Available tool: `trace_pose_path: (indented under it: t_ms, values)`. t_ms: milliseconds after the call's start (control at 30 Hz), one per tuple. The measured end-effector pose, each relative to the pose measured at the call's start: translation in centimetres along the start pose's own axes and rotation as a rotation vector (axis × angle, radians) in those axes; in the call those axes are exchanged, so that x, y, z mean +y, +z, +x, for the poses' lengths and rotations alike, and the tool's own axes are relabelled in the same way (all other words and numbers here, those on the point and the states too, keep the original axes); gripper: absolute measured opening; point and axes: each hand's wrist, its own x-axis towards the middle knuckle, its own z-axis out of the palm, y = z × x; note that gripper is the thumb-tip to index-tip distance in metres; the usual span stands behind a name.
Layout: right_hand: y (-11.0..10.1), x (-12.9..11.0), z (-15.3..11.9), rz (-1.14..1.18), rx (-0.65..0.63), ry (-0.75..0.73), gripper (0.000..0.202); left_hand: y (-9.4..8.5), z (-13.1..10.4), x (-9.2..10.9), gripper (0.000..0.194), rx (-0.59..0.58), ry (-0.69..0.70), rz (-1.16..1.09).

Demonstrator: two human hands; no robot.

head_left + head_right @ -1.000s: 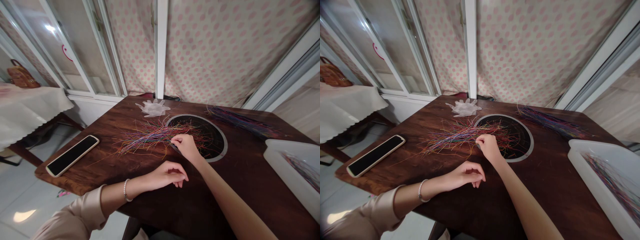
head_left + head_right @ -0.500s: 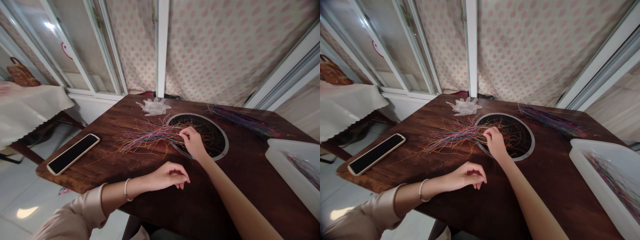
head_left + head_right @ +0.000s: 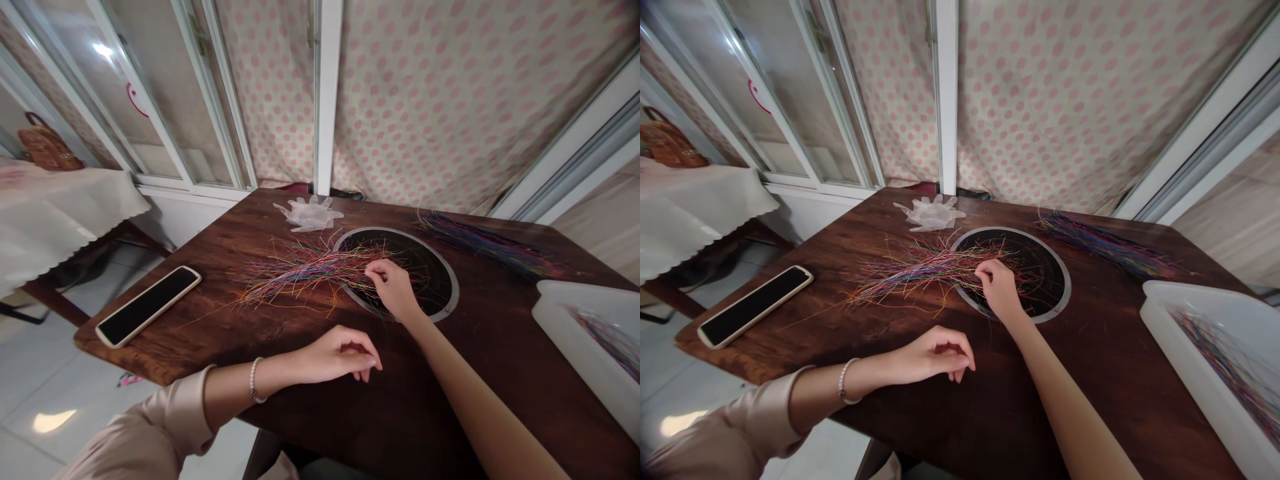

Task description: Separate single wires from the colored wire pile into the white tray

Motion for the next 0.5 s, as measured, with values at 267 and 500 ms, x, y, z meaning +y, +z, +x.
trace_pose_path:
  t_ms: [267, 500]
  values:
    - [0.69, -0.16, -0.06, -0.007, -0.014, 0.02, 0.011, 0.02, -0.03, -0.26, 0.041, -0.004, -0.016, 0.004]
    - [0.75, -0.17, -0.3, -0.033, -0.007, 0.003, 0.005, -0.02, -0.05, -0.25, 0.041, -0.001, -0.014, 0.015]
